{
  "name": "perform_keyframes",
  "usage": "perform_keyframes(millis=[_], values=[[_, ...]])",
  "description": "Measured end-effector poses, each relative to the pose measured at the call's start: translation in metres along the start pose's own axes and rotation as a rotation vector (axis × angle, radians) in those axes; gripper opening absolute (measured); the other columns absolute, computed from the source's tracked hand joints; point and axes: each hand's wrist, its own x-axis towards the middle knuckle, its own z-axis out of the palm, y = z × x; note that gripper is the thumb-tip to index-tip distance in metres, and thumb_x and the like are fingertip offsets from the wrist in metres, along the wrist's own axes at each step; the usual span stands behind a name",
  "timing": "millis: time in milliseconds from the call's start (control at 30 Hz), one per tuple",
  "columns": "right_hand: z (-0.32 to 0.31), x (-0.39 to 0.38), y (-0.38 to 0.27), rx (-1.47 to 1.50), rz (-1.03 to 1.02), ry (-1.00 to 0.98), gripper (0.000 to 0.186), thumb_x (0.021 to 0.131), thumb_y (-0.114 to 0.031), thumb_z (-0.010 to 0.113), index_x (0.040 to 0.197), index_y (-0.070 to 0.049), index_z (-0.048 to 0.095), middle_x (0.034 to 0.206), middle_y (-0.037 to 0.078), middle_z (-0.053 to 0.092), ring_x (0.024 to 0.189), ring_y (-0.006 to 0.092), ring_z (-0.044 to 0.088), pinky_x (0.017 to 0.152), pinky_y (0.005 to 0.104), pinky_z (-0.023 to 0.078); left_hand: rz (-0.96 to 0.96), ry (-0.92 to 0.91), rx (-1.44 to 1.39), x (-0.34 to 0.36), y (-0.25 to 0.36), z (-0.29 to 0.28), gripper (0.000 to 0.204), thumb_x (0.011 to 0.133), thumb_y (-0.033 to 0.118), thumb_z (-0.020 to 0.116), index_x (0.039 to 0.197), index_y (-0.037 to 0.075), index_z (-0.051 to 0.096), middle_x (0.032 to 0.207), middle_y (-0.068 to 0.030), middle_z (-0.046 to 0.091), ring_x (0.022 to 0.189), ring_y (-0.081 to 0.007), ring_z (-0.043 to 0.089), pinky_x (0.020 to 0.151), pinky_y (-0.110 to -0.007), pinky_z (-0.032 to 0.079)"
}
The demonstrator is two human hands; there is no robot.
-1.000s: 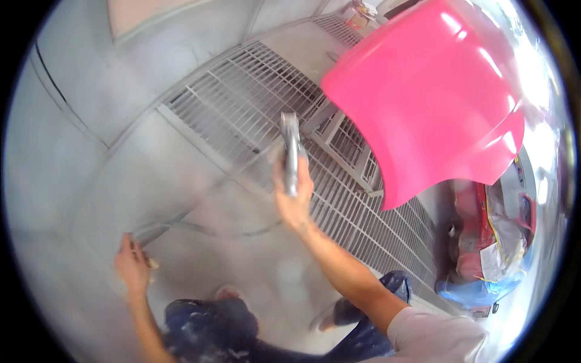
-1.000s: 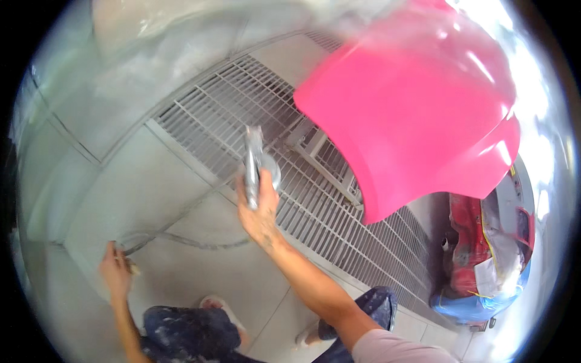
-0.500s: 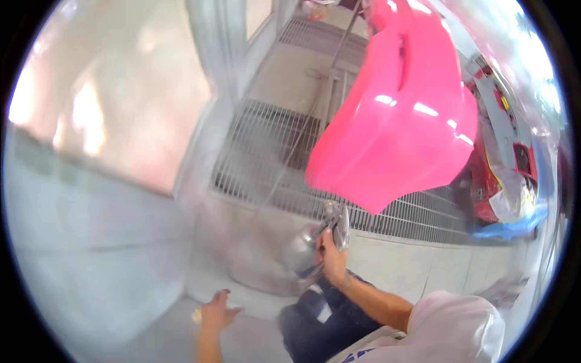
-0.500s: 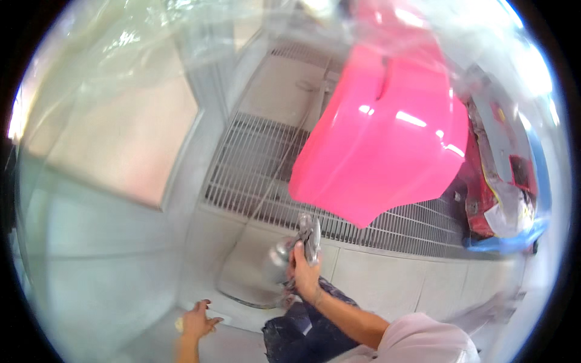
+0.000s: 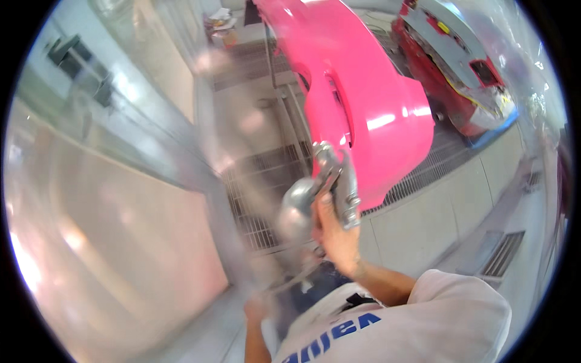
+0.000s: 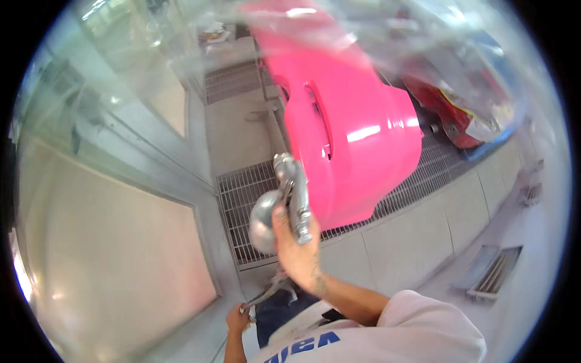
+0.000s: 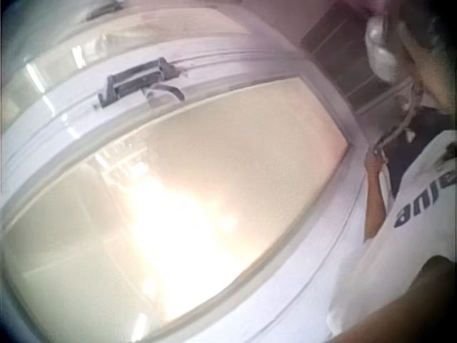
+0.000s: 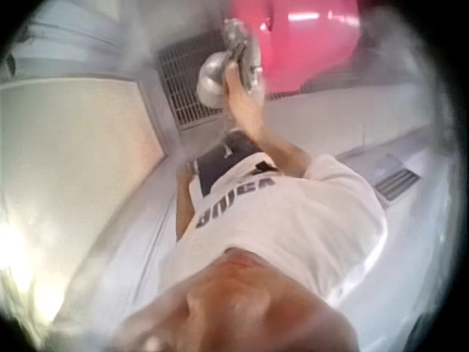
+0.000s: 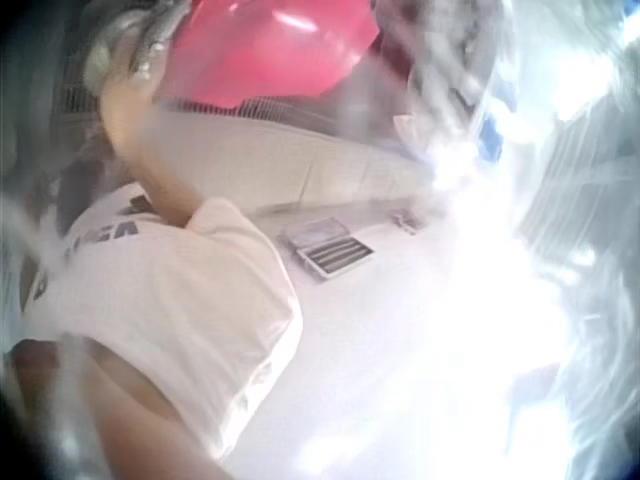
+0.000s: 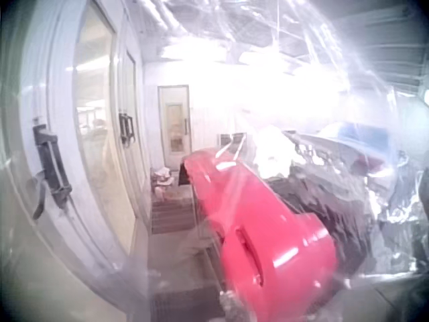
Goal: The person wipes a grey car bumper with a cloth, then uses a spray gun to apply pink paint to the bumper. They continue to spray the bumper from various angles, ensuring even coverage.
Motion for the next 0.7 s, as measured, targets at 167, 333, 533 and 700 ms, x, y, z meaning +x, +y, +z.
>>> perform_keyframes(millis=[167,333,533,700], values=[[-0.035,0.038,-0.031,-0.411,-0.035,0.173,0.021,0.103,-0.024,0.063,0.095,-0.005,0.062,0.076,-0.007,0.052,0.072,0.0024,0.044,0.059,0.0253,0.037,0.353,-0.209,-0.113,0.142,-0.007,-0.06,0.03,0.088,0.04,0.069,0.109,0.017,0.067,0.11,-0.011,0.07,0.1,-0.0357,0.068,0.08,-0.049,0.054],[-0.02,0.064,-0.057,-0.484,0.019,0.352,0.038,0.103,-0.034,0.061,0.079,-0.005,0.056,0.057,-0.004,0.045,0.042,0.0052,0.039,0.039,0.0264,0.029,0.788,-0.246,0.403,0.275,0.037,-0.097,0.029,0.088,0.041,0.069,0.104,0.016,0.066,0.106,-0.0109,0.07,0.099,-0.0351,0.069,0.08,-0.051,0.054],[0.026,0.118,-0.102,-0.654,-0.042,0.349,0.042,0.102,-0.033,0.061,0.073,-0.004,0.052,0.056,-0.003,0.045,0.043,0.0067,0.041,0.04,0.0285,0.031,0.832,-0.513,0.606,0.35,0.088,-0.181,0.029,0.09,0.041,0.067,0.106,0.016,0.067,0.102,-0.0118,0.073,0.099,-0.0347,0.069,0.082,-0.05,0.054],[0.022,0.108,-0.099,-0.74,0.23,0.43,0.038,0.099,-0.032,0.065,0.075,-0.004,0.056,0.057,-0.003,0.047,0.044,0.0059,0.042,0.04,0.0281,0.031,0.981,-0.509,0.582,0.385,0.118,-0.211,0.028,0.088,0.036,0.067,0.107,0.015,0.067,0.102,-0.0118,0.072,0.097,-0.035,0.069,0.082,-0.05,0.054]])
